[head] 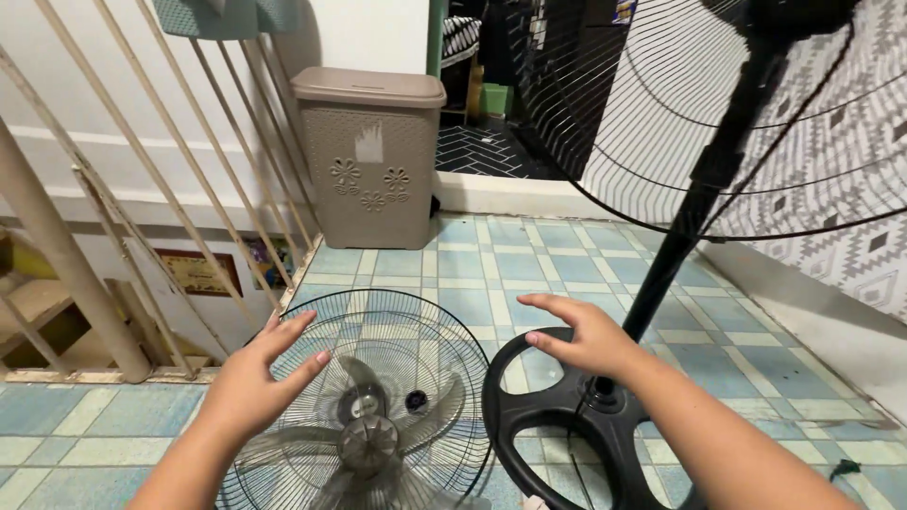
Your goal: The person assembles a standing fan by attaching the front and rear wire cages to the fan blades and stand. They secure the cages by tightening the central nut with a wrench and then wipe the fan blades with a cloth.
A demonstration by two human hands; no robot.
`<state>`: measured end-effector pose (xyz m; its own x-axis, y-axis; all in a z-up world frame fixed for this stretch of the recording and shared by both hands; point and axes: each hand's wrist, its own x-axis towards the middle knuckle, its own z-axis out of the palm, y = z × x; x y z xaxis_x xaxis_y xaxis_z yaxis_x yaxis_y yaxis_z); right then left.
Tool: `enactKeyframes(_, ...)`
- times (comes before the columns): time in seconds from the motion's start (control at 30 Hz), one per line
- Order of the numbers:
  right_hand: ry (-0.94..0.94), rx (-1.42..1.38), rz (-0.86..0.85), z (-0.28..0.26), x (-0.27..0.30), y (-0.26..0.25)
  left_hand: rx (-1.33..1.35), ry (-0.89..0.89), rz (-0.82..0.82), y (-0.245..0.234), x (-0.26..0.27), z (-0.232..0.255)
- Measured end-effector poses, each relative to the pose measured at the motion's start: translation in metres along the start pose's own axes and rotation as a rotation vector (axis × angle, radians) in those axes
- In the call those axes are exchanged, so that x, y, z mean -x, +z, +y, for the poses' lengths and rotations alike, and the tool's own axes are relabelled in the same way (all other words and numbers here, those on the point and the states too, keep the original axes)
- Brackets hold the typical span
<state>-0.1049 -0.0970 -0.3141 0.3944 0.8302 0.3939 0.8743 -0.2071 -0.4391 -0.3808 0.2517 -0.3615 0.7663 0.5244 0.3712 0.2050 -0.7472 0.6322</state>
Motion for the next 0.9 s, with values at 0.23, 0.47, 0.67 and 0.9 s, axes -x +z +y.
enactKeyframes(0.23,0.112,-0.007,-0.081,0.007,-0.011,0.031,0.01,-0.047,-0.04,0.021,0.005,-0.025)
enactKeyframes(0.47,0.13,0.002,-0.12,0.029,-0.018,0.048,0.053,-0.066,-0.074,0.032,0.007,-0.042)
enactKeyframes(0.67,0.14,-0.069,-0.201,0.043,-0.023,0.076,0.029,-0.152,-0.111,0.043,0.015,-0.057)
enactKeyframes(0.9,0.115,-0.082,-0.361,0.056,-0.031,0.115,0.01,-0.271,-0.182,0.062,0.023,-0.08)
